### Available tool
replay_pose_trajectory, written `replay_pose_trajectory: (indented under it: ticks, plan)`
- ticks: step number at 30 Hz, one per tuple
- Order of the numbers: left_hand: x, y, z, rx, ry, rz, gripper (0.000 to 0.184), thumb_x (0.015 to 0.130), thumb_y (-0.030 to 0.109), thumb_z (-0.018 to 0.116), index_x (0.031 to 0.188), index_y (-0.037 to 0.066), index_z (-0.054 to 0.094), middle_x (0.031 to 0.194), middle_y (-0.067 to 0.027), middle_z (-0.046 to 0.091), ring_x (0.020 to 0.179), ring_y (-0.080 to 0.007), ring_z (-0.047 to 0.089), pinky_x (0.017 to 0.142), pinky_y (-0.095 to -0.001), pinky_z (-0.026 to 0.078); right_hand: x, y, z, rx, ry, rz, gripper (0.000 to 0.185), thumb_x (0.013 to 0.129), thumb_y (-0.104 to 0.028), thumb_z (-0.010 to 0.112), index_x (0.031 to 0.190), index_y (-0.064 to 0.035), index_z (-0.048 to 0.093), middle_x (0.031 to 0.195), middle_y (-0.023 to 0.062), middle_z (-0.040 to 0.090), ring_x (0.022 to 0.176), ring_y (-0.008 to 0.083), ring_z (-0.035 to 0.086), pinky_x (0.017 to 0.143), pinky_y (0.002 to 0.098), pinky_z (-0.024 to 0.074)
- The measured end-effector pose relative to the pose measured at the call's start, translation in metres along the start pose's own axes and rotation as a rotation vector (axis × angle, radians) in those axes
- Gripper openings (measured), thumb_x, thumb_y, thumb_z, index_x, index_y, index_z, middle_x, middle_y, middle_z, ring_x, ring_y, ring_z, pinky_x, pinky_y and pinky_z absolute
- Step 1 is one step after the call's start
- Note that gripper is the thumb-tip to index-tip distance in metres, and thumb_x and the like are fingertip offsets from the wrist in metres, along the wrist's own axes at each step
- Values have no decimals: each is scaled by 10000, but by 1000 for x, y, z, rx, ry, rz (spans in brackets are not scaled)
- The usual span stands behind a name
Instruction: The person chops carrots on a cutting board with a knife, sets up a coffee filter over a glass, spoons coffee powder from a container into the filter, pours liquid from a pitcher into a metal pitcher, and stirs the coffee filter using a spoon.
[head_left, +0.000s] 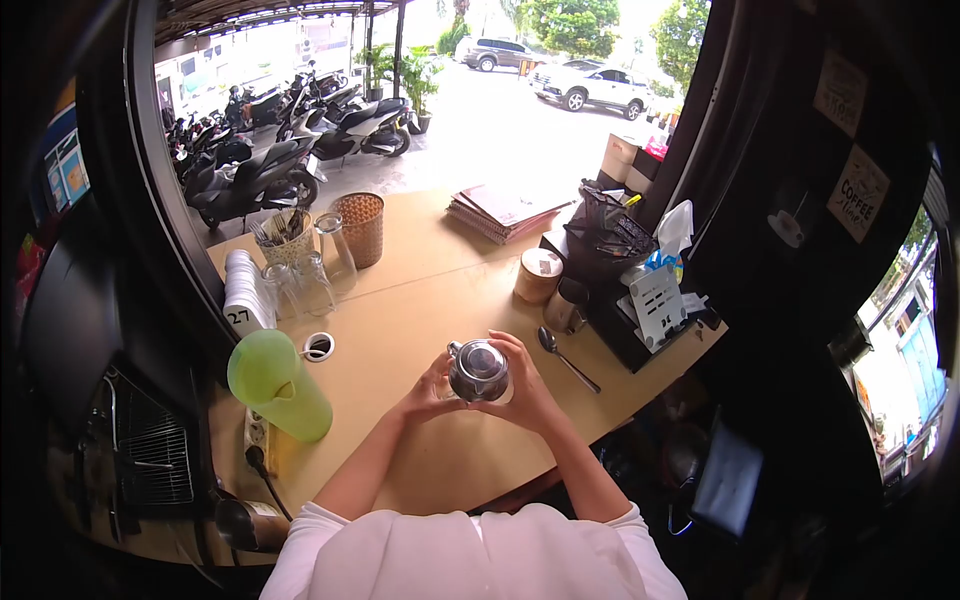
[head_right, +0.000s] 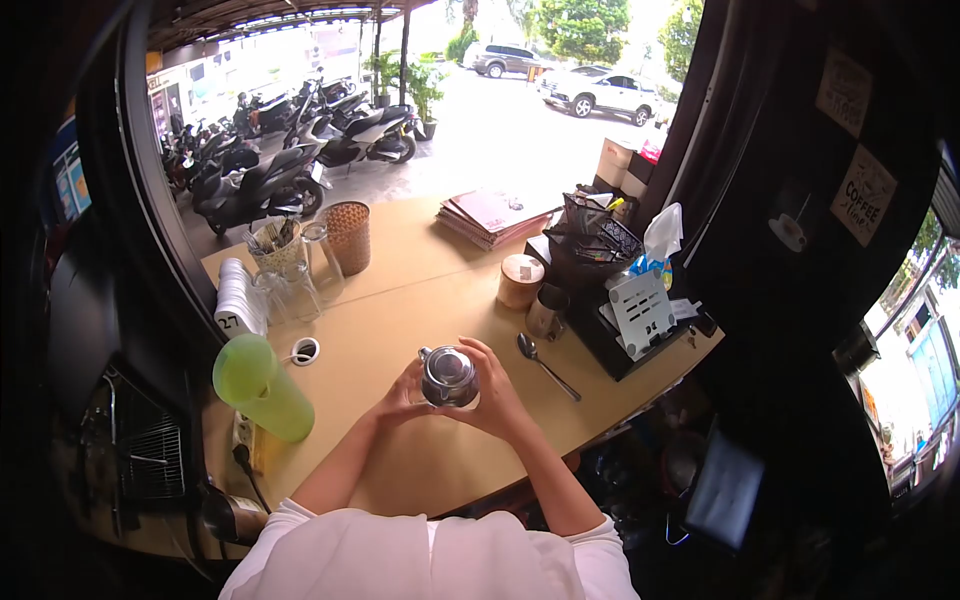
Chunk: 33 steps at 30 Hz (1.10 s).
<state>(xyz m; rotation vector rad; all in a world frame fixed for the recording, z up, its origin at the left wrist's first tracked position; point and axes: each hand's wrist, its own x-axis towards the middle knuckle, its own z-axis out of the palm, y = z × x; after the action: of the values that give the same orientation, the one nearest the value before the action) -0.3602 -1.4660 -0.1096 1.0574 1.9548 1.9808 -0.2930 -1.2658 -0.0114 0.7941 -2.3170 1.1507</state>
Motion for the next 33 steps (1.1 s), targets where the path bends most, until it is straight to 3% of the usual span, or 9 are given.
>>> replay_pose_trajectory:
  ticks: [8, 16, 20, 23, 26, 30, 33]
  plan:
    - [2, 29, 12, -130, -17, -69, 879, 684, 250, 841, 1381, 71, 336, 1303, -93, 495, 1238, -212, 475, 1072, -384, 346, 24, -20, -20, -182, -253, 48, 767, 696, -436, 783, 1294, -89, 452, 1328, 133, 459, 1234, 325, 448, 1032, 434, 369]
    - [1, 26, 9, -92, -49, -113, 934, 671, 274, 825, 1422, 93, 300, 1357, -80, 456, 1304, -218, 410, 1120, -407, 284, 23, -14, -10, -157, -303, 89, 709, 716, -402, 765, 1281, -96, 465, 1292, 144, 438, 1202, 334, 451, 1012, 434, 385]
    - [1, 22, 8, -106, -38, -100, 895, 675, 243, 840, 1393, 94, 327, 1330, -78, 469, 1275, -209, 432, 1097, -398, 323, 24, -13, -8, -197, -313, 56, 674, 731, -312, 771, 1278, -82, 451, 1258, 157, 426, 1200, 332, 440, 1014, 429, 391]
    - [-1, 24, 9, -123, -30, -120, 917, 664, 236, 847, 1399, 84, 320, 1339, -81, 462, 1279, -211, 428, 1103, -403, 318, 24, -5, -7, 56, -242, 107, 610, 797, -350, 711, 1292, -106, 449, 1290, 143, 418, 1197, 314, 451, 986, 400, 409]
    - [-2, 29, 9, -102, -11, -141, 955, 651, 223, 854, 1413, 67, 300, 1355, -88, 452, 1280, -216, 431, 1104, -410, 321, 16, 24, 1, 703, -31, 309, 532, 895, -432, 580, 1290, -101, 449, 1288, 125, 452, 1202, 282, 461, 957, 398, 427]
    - [-2, 25, 8, -88, -13, -166, 966, 645, 227, 859, 1415, 72, 297, 1359, -89, 451, 1282, -225, 432, 1101, -418, 330, 11, 50, -5, 1324, 269, 568, 713, 930, -645, 292, 1284, -50, 464, 1256, 162, 560, 1094, 295, 575, 977, 437, 431]
    - [-4, 27, 9, -92, -1, -176, 966, 642, 228, 862, 1416, 81, 302, 1359, -88, 453, 1284, -231, 432, 1098, -420, 336, -8, 64, -12, 1540, 300, 711, 741, 922, -659, 297, 1271, -31, 478, 1258, 179, 559, 1082, 325, 591, 935, 461, 469]
